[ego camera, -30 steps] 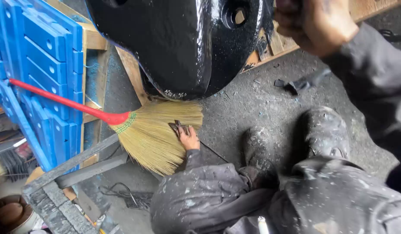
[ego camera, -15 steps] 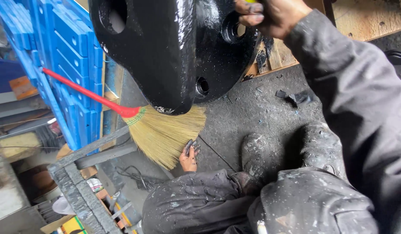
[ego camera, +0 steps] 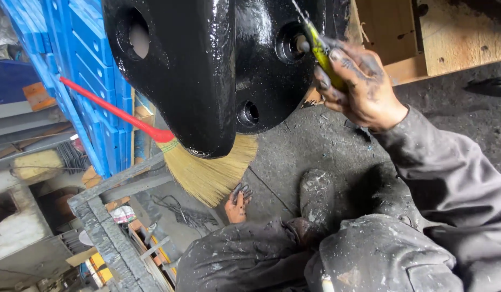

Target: Applying a protective black coating to large metal castings using a handheld brush.

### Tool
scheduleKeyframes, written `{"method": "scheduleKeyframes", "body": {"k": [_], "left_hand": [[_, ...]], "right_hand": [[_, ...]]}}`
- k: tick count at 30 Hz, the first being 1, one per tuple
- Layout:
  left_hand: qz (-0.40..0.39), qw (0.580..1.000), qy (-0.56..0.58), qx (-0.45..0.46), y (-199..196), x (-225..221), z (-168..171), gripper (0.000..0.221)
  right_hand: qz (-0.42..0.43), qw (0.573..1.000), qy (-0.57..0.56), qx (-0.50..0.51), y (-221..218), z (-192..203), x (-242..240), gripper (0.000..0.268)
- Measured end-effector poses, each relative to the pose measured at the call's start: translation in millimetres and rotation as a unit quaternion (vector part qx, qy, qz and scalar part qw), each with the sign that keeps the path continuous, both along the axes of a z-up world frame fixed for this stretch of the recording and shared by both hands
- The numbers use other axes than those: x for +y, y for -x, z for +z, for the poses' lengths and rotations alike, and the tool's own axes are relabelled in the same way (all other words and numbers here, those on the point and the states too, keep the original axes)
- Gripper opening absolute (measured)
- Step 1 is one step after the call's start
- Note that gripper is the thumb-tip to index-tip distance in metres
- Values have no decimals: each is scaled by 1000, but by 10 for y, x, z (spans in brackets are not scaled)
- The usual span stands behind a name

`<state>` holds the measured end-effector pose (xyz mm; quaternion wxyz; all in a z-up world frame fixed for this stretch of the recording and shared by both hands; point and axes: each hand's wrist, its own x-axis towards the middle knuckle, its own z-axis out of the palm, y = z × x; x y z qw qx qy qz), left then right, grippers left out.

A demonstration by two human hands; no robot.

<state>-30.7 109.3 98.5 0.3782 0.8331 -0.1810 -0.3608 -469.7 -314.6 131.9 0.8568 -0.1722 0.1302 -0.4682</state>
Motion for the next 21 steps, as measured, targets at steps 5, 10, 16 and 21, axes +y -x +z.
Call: {"method": "scheduleKeyframes", "body": {"k": [5,10,16,21], "left_hand": [[9,1000,0,9,-111,105,-52,35],[-13,999,-32,-4,23,21,85,36],[-4,999,-40,-10,33,227,111,37],[0,999,-43,-18,120,184,182,37]], "right_hand": [[-56,998,5,8,-352,-432,-424,30],[-216,919,238,227,-435,-673,-574,24],[-118,962,137,203,-272,-341,678,42],[-57,986,111,112,-348,-213,271,44]]}}
